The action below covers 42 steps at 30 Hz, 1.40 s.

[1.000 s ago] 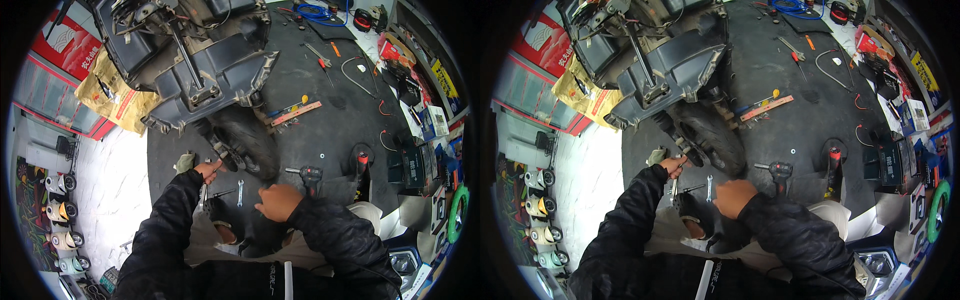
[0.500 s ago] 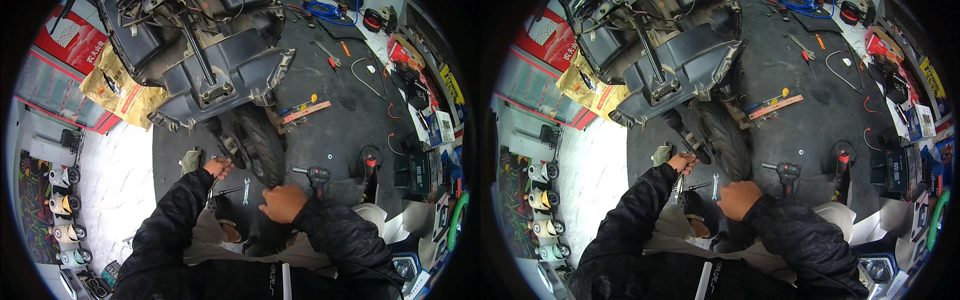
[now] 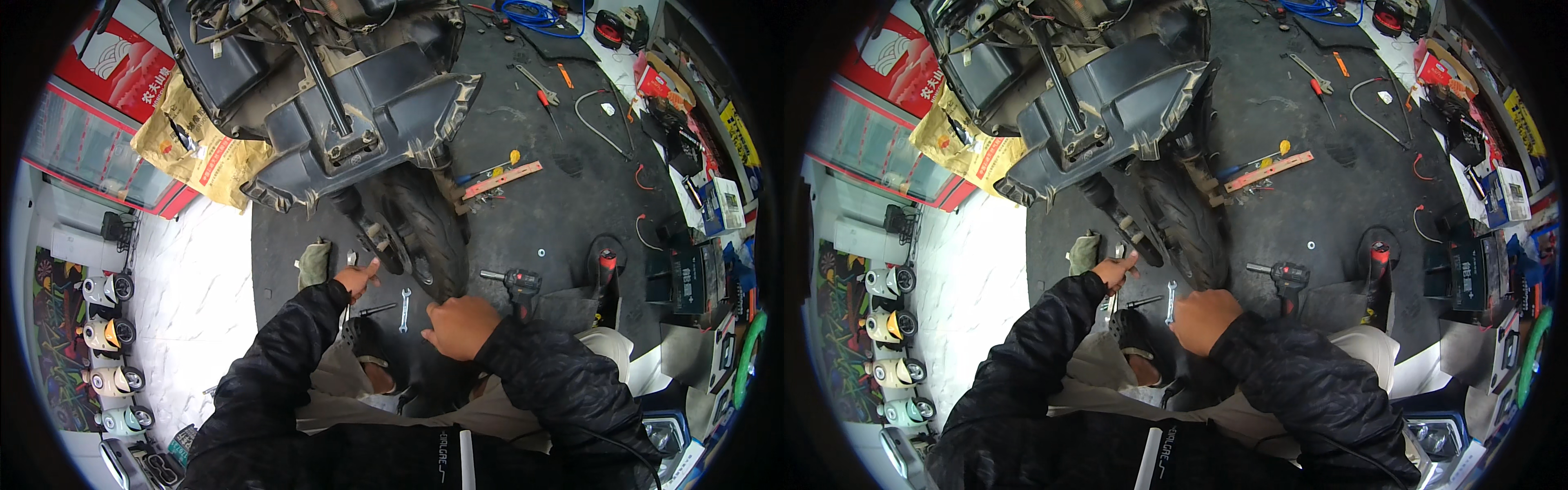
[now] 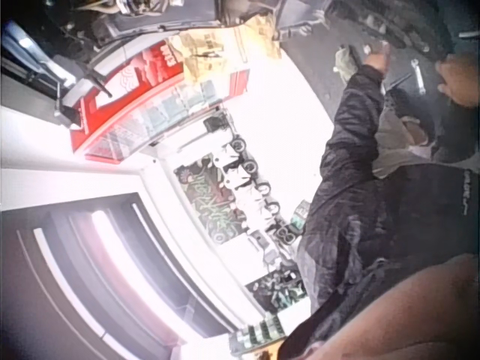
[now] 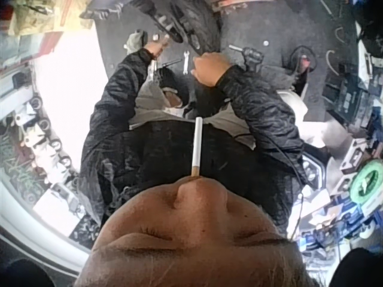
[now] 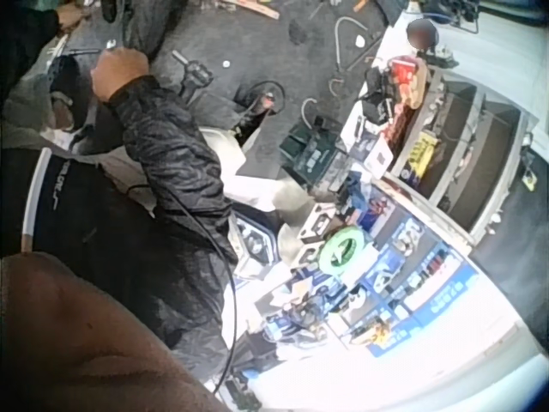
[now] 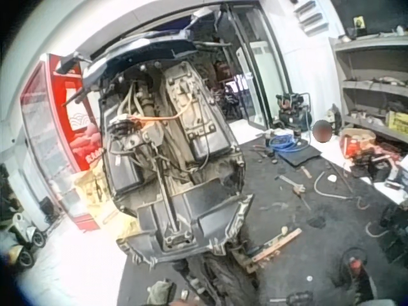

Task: The person removes the front wheel of a scooter using a power drill and wrench, cleans a small metal part with a cloth, and then reassembles the wheel onto the scooter.

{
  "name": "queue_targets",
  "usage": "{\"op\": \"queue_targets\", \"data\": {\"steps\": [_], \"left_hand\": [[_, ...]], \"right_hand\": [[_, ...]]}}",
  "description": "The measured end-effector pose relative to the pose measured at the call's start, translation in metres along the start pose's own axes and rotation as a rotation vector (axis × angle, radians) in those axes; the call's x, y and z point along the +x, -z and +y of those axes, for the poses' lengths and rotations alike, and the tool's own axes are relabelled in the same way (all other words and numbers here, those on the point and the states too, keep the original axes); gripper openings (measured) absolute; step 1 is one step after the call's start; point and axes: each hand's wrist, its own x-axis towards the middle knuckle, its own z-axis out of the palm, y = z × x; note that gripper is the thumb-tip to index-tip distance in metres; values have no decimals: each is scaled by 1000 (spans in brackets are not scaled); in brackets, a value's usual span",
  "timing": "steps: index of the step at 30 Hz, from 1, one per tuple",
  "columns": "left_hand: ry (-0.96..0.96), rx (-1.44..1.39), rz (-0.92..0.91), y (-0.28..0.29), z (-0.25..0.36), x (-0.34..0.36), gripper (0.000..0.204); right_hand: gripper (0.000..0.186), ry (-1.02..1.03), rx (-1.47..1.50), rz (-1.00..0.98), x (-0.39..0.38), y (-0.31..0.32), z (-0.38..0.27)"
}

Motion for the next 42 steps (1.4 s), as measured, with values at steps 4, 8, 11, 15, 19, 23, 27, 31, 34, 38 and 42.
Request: {"op": "queue_targets", "data": {"steps": [4, 8, 11, 15, 19, 23, 27, 31, 34, 38, 42], "left_hand": [[22, -15, 16, -7, -1, -7, 81], [64, -32, 47, -16, 0, -14, 83], [94, -132, 82, -22, -9, -21, 78], [193, -222, -266, 19, -37, -21, 83], [64, 185, 211, 74, -82, 1, 60], [107, -97, 396, 105, -133, 29, 26], [202, -232, 402, 84, -164, 73, 20], [-41, 560, 213, 37, -178, 117, 29], [-378, 1284, -62, -5, -178, 137, 36], [-384, 1322, -409, -81, -158, 121, 37], [-418, 443, -714, -127, -100, 51, 26]], "right_hand": [[35, 32, 14, -25, 3, -1, 3], [39, 54, 12, -8, 1, 1, 4], [39, 18, 12, -57, -1, 2, 4], [39, 25, 28, -44, -2, 2, 4], [39, 18, 14, -42, 0, 2, 2], [39, 10, -43, -34, 1, 2, 2], [38, -13, -66, -52, -3, 2, 4], [37, 27, -62, -6, -16, -7, -2], [35, 47, 14, 33, -29, -24, -14], [23, 114, 107, 7, -37, -53, -27], [21, 66, 33, 160, -34, -62, -25]]}}
